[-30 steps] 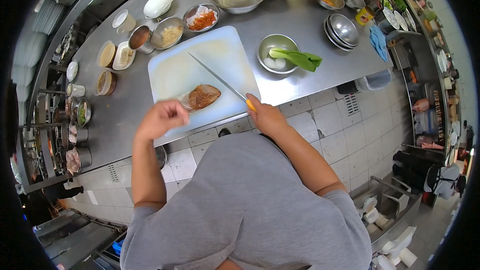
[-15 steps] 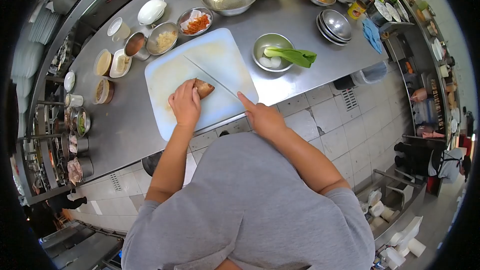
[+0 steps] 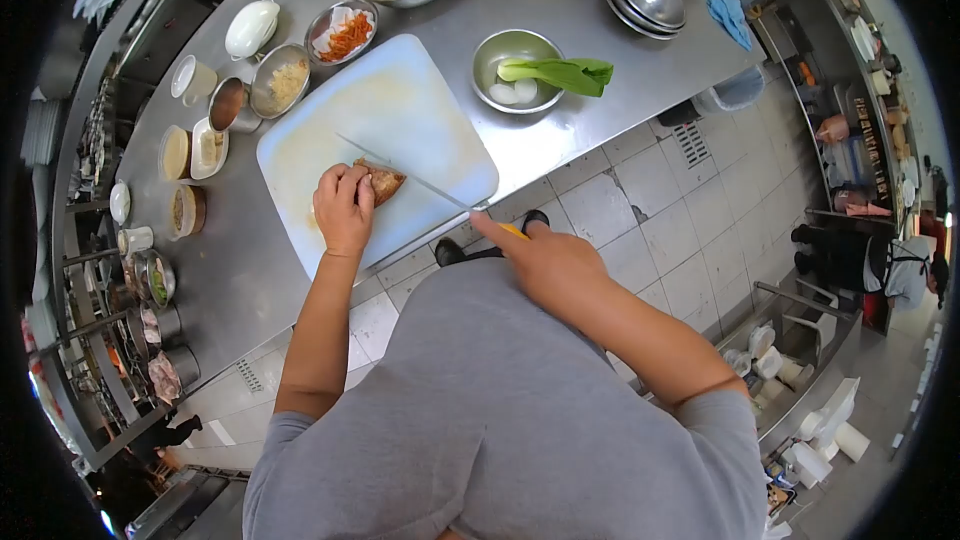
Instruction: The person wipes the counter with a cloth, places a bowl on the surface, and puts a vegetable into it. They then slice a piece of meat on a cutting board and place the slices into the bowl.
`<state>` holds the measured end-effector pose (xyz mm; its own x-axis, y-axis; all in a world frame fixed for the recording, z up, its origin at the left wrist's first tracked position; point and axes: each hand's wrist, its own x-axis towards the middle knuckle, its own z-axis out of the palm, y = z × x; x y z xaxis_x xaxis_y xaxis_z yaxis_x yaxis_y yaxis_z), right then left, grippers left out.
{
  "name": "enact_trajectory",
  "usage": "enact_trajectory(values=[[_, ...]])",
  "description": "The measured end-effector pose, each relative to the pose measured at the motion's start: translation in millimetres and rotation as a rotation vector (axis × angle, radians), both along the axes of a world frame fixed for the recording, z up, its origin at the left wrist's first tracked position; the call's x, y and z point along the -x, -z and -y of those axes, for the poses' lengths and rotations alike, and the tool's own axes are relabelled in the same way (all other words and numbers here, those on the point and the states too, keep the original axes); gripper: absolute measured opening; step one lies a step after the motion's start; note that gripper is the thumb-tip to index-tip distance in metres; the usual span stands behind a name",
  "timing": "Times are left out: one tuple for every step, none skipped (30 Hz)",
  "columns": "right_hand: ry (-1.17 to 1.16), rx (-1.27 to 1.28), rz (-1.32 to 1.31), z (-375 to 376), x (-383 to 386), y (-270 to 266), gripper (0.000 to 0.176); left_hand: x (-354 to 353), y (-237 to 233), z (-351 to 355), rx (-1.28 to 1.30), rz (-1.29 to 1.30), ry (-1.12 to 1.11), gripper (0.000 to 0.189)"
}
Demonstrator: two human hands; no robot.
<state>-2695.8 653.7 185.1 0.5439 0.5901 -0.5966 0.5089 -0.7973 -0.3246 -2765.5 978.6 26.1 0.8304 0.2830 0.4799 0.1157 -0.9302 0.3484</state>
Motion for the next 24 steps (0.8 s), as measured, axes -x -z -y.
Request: enact_trajectory(values=[[0.001, 0.005, -0.011, 6, 3, -7, 0.07, 0, -1, 0, 0.007, 0.021, 0.012, 0.015], [-0.023, 0.044, -0.025, 12, 6, -13, 0.073, 0, -2, -1, 0.013, 0.011, 0.014, 0.015], [-0.047, 0.082, -0.037, 18, 8, -18, 0.076, -1, -3, -2, 0.01, 0.031, 0.025, 0.015], [-0.044, 0.087, -0.043, 22, 10, -22, 0.076, -2, -3, -3, 0.008, 0.052, 0.037, 0.014], [-0.051, 0.073, -0.03, 26, 11, -25, 0.079, -2, -3, -3, 0.013, 0.049, 0.039, 0.014], [-0.058, 0.059, -0.014, 29, 11, -29, 0.082, -3, -3, -5, 0.009, 0.056, 0.049, 0.014], [-0.057, 0.063, -0.017, 31, 12, -34, 0.082, -3, -2, -6, 0.005, 0.063, 0.059, 0.014], [-0.073, 0.057, -0.016, 32, 11, -40, 0.083, -4, -1, -7, 0.01, 0.06, 0.059, 0.014], [-0.089, 0.051, -0.015, 33, 11, -44, 0.083, -5, 0, -9, 0.013, 0.063, 0.068, 0.014], [-0.09, 0.055, -0.018, 34, 12, -48, 0.083, -6, 1, -10, 0.016, 0.065, 0.077, 0.014], [-0.09, 0.048, -0.027, 34, 14, -51, 0.084, -6, 2, -10, 0.02, 0.061, 0.075, 0.014], [-0.089, 0.042, -0.037, 33, 14, -53, 0.085, -7, 3, -11, 0.034, 0.062, 0.073, 0.014], [-0.089, 0.045, -0.043, 32, 13, -54, 0.085, -8, 4, -12, 0.049, 0.061, 0.071, 0.014], [-0.088, 0.055, -0.049, 30, 12, -55, 0.084, -8, 3, -12, 0.054, 0.055, 0.071, 0.014], [-0.087, 0.066, -0.055, 27, 12, -56, 0.084, -9, 2, -11, 0.052, 0.057, 0.067, 0.014], [-0.09, 0.073, -0.066, 24, 10, -56, 0.084, -8, 3, -10, 0.054, 0.055, 0.06, 0.014], [-0.099, 0.082, -0.065, 22, 8, -57, 0.084, -8, 2, -10, 0.056, 0.05, 0.057, 0.014], [-0.107, 0.09, -0.063, 19, 6, -57, 0.084, -8, 2, -10, 0.046, 0.055, 0.057, 0.013], [-0.109, 0.091, -0.067, 17, 4, -56, 0.084, -8, 2, -10, 0.034, 0.06, 0.058, 0.013], [-0.119, 0.055, -0.051, 14, 1, -55, 0.083, -8, 2, -11, 0.035, 0.055, 0.056, 0.013], [-0.129, 0.016, -0.034, 11, -2, -54, 0.083, -8, 2, -11, 0.039, 0.053, 0.061, 0.014], [-0.129, 0.014, -0.037, 5, -5, -47, 0.083, -8, 2, -12, 0.042, 0.052, 0.068, 0.015], [-0.125, -0.02, -0.047, -3, -9, -34, 0.083, -8, 2, -12, 0.039, 0.049, 0.072, 0.015], [-0.118, -0.054, -0.055, -11, -11, -22, 0.084, -9, 3, -13, 0.041, 0.051, 0.076, 0.015]])
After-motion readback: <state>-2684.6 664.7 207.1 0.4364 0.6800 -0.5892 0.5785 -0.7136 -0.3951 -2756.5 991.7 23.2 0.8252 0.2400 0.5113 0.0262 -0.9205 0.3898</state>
